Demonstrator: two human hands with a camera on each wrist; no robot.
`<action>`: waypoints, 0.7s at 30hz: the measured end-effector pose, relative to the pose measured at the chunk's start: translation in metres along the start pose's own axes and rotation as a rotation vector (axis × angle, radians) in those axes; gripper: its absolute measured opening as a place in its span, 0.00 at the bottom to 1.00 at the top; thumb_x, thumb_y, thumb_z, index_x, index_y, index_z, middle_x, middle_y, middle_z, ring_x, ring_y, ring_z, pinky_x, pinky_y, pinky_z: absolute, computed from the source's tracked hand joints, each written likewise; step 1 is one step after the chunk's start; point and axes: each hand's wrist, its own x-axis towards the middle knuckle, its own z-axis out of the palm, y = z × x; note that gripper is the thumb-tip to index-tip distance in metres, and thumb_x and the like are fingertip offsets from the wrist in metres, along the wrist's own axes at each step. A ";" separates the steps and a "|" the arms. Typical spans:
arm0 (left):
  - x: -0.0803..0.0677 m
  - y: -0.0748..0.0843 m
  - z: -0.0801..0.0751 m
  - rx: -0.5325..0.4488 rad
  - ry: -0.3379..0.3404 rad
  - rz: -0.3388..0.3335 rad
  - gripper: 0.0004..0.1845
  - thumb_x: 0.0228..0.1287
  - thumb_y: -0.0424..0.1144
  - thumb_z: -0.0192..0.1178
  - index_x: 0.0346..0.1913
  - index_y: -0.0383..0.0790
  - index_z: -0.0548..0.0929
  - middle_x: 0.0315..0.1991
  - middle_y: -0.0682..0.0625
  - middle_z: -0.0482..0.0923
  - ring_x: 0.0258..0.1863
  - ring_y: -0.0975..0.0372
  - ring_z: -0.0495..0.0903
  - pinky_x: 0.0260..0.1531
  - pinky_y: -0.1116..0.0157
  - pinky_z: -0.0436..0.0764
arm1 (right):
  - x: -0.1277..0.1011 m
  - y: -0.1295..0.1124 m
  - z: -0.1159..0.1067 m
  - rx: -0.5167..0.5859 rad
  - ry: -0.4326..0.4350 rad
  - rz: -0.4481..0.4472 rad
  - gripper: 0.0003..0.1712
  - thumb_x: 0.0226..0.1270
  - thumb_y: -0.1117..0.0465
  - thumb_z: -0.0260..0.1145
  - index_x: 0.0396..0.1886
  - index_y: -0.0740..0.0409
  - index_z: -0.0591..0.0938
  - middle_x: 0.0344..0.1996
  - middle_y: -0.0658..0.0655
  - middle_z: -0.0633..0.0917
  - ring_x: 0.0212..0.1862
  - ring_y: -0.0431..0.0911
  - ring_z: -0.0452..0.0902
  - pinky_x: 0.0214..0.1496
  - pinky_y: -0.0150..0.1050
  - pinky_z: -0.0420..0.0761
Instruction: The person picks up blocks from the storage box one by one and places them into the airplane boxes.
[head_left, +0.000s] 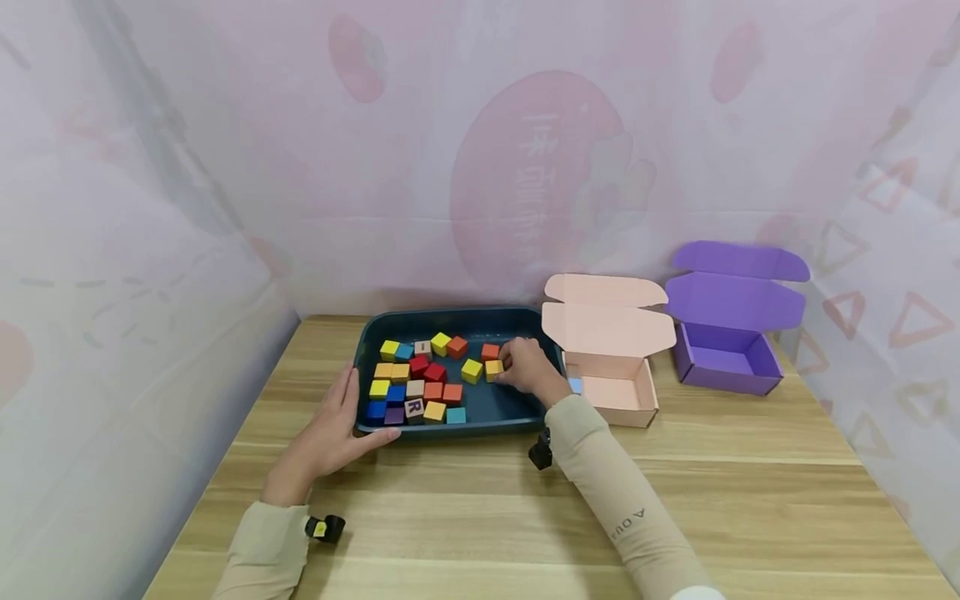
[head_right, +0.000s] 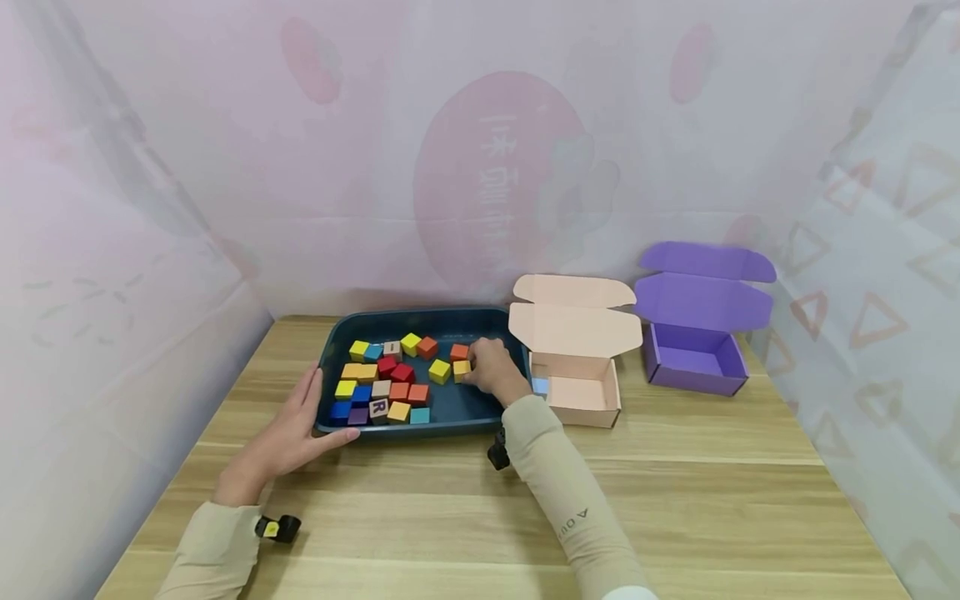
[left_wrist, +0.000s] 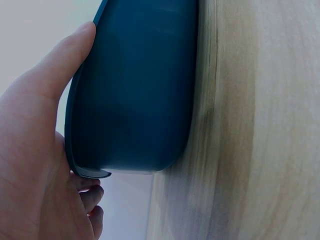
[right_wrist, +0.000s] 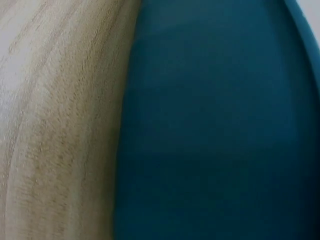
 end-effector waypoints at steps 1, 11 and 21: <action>0.000 0.000 0.000 0.001 -0.001 0.000 0.71 0.62 0.77 0.61 0.85 0.34 0.34 0.87 0.35 0.29 0.84 0.35 0.42 0.79 0.31 0.54 | 0.000 0.000 0.000 -0.002 0.004 -0.003 0.17 0.64 0.60 0.80 0.49 0.63 0.89 0.46 0.59 0.90 0.46 0.48 0.84 0.57 0.45 0.89; 0.001 -0.001 0.000 0.003 0.007 0.002 0.72 0.61 0.78 0.61 0.85 0.34 0.33 0.87 0.34 0.30 0.84 0.35 0.43 0.78 0.31 0.55 | -0.016 -0.007 -0.022 0.000 0.039 -0.029 0.15 0.63 0.60 0.81 0.46 0.62 0.91 0.44 0.59 0.92 0.42 0.47 0.87 0.51 0.41 0.91; 0.001 -0.001 0.000 0.002 0.003 0.009 0.71 0.62 0.77 0.61 0.85 0.34 0.33 0.87 0.34 0.30 0.84 0.34 0.42 0.79 0.31 0.54 | -0.055 -0.005 -0.072 0.035 0.053 -0.050 0.16 0.63 0.60 0.80 0.46 0.65 0.89 0.43 0.61 0.92 0.43 0.48 0.90 0.50 0.43 0.92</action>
